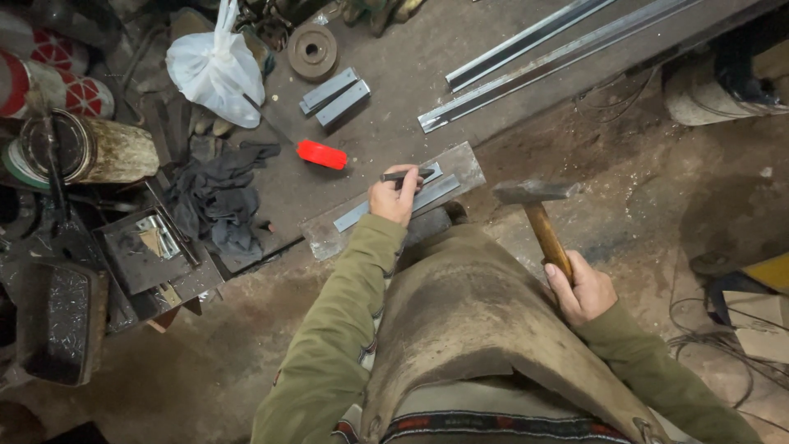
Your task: The person marks positions on small metal blocks with a marker while holding a hammer, then picks up long bent metal angle bars and fits them together on the workbench, aligning the pieces into a frame shape and checking the joints by hand.
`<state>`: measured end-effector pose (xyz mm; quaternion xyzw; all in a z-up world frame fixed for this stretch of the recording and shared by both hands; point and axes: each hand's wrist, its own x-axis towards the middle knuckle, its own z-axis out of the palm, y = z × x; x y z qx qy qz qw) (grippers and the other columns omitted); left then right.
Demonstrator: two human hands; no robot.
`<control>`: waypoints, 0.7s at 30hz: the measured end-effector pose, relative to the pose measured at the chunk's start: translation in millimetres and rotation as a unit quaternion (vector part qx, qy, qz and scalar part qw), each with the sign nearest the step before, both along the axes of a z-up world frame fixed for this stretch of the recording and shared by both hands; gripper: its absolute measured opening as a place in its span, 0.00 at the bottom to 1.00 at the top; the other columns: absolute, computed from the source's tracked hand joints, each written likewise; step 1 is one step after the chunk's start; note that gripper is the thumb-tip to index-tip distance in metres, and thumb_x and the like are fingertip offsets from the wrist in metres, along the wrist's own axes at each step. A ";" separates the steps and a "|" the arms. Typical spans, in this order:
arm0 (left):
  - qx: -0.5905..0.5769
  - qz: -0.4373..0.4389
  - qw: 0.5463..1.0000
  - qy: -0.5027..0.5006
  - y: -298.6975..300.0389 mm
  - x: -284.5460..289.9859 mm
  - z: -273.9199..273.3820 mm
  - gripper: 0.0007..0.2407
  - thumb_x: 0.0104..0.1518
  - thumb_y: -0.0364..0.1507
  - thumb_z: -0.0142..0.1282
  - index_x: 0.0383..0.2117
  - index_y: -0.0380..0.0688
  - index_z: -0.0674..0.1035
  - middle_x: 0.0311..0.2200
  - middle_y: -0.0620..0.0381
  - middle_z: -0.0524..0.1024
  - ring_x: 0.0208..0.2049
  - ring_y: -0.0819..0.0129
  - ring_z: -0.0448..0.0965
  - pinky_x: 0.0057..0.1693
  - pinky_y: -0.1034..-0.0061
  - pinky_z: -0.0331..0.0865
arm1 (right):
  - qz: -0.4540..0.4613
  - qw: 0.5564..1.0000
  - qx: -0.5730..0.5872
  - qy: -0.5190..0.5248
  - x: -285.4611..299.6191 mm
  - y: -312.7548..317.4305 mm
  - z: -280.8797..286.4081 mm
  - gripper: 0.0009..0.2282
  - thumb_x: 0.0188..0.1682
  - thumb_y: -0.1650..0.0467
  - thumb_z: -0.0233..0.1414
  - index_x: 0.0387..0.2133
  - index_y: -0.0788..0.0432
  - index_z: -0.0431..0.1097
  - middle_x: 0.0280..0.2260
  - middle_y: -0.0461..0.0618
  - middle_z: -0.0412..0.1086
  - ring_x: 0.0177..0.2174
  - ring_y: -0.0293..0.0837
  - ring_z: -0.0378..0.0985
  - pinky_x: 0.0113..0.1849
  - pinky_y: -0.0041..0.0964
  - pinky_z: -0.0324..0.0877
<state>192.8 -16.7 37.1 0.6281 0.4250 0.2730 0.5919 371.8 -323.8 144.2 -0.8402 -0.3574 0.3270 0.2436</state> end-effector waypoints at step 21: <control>0.130 -0.004 0.991 0.040 -4.0 8.2 -9.3 0.08 0.62 0.30 0.58 0.39 0.38 0.82 0.31 0.51 0.84 0.32 0.67 0.85 0.42 0.74 0.78 | 0.011 1.000 0.006 0.001 0.4 12.0 12.7 0.11 0.53 0.64 0.50 0.44 0.57 0.68 0.18 0.55 0.71 0.18 0.51 0.78 0.25 0.45 0.70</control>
